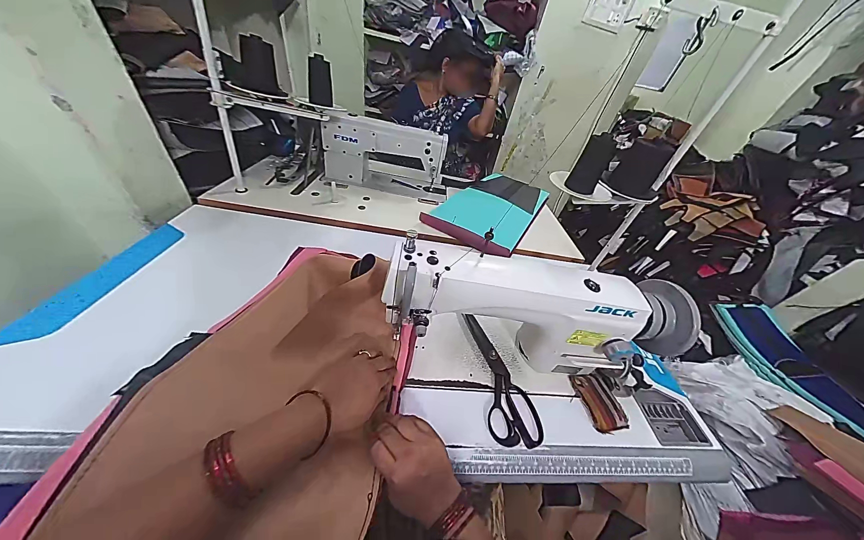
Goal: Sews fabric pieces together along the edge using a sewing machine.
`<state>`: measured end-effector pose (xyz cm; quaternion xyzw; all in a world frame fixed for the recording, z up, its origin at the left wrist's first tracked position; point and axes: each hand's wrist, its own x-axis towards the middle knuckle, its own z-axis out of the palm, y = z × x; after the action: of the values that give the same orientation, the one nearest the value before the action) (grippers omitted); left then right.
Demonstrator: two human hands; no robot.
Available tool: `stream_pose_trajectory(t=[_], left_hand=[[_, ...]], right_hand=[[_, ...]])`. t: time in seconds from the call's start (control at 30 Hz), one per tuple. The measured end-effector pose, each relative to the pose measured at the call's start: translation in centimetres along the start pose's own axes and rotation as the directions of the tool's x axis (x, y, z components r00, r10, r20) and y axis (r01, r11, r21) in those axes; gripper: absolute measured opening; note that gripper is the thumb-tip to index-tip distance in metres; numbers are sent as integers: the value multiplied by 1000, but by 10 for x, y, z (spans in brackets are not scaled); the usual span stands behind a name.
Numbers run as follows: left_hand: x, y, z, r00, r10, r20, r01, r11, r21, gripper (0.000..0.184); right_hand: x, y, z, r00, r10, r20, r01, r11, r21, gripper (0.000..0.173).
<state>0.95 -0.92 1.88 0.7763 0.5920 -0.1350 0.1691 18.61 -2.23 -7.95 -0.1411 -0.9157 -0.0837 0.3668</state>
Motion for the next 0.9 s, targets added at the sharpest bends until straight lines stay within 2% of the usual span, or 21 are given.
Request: stream_pose_trajectory(t=[0.1, 0.23, 0.4, 0.67, 0.8, 0.9], left_hand=[[5, -2, -3, 1000, -16, 0, 16, 1000, -6, 46], [17, -7, -4, 998, -48, -42, 47, 999, -19, 46], [15, -14, 5, 982, 18, -188, -23, 999, -23, 37], [22, -9, -12, 990, -118, -81, 115, 993, -35, 37], [33, -14, -15, 986, -146, -83, 140, 988, -70, 38], [36, -17, -14, 981, -157, -115, 146, 985, -96, 36]], right_hand=[[0, 4, 7, 999, 38, -26, -37, 999, 19, 18], [3, 11, 12, 996, 93, 11, -94, 995, 17, 18], [10, 21, 16, 985, 143, 91, -146, 989, 22, 17], [28, 40, 16, 942, 253, 219, -284, 951, 120, 17], [37, 46, 14, 891, 332, 311, -393, 906, 159, 22], [42, 50, 19, 871, 366, 328, -429, 892, 144, 23]])
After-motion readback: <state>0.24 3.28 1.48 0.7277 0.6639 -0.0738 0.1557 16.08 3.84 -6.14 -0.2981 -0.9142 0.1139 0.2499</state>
